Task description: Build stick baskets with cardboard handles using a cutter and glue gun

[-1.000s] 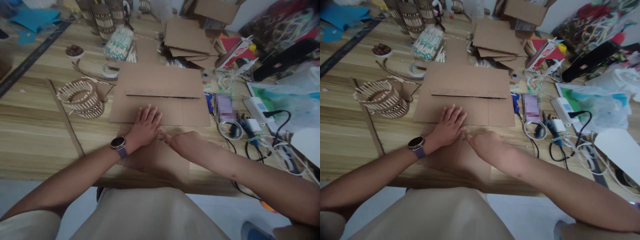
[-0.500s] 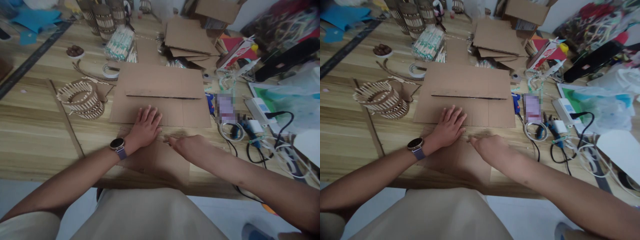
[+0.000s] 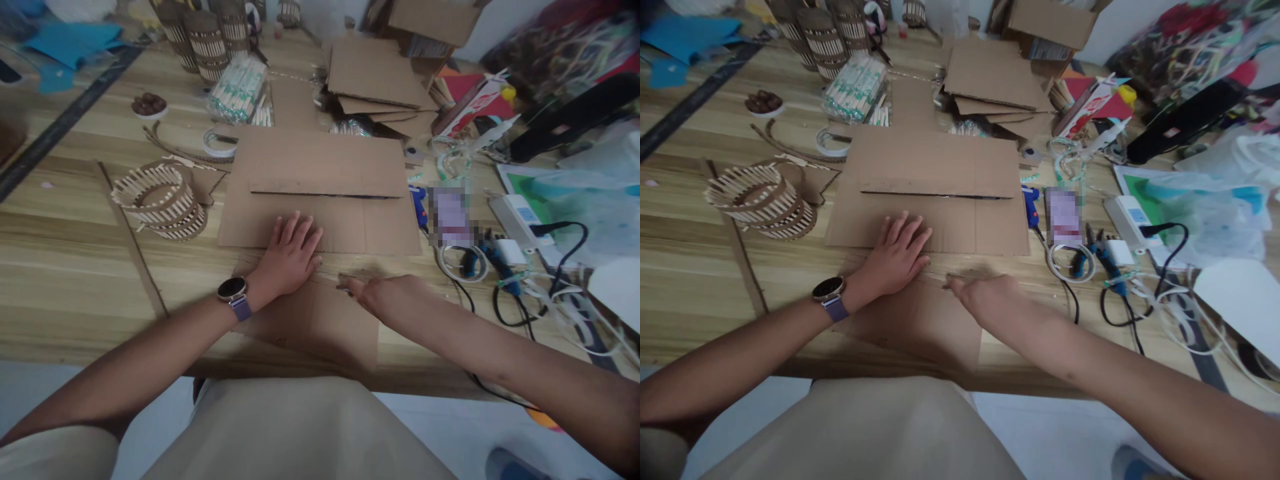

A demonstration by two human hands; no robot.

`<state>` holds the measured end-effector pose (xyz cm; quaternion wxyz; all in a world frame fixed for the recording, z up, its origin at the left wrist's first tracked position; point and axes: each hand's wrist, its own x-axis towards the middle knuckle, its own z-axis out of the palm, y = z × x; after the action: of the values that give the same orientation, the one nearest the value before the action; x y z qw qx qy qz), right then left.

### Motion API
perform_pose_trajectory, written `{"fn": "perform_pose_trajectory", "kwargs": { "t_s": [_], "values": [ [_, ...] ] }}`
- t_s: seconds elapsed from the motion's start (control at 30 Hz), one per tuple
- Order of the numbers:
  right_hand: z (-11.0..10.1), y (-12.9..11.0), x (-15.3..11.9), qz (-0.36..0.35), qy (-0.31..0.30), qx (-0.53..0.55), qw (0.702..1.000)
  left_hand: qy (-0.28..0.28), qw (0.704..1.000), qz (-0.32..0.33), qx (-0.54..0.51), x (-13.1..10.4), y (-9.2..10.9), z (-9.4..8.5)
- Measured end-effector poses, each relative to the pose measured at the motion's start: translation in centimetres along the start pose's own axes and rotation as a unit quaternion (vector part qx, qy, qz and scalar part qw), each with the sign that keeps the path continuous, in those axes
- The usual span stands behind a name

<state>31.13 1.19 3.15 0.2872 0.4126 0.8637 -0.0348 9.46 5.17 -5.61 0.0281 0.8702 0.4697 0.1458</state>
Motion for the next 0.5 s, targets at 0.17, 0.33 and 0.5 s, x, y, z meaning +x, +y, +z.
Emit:
{"fn": "perform_pose_trajectory", "kwargs": {
  "t_s": [0.17,0.33,0.5],
  "values": [
    [0.4,0.3,-0.3,0.003,-0.012,0.004,1.000,-0.001,1.000,0.000,-0.004,0.0,0.0,0.0],
    [0.8,0.7,-0.8,0.022,-0.025,0.015,0.999,-0.003,1.000,0.002,-0.002,0.0,0.0,-0.1],
    [1.6,1.3,-1.5,0.022,-0.020,0.014,0.999,-0.007,1.000,0.003,-0.006,0.0,0.1,-0.3]
  ]
}}
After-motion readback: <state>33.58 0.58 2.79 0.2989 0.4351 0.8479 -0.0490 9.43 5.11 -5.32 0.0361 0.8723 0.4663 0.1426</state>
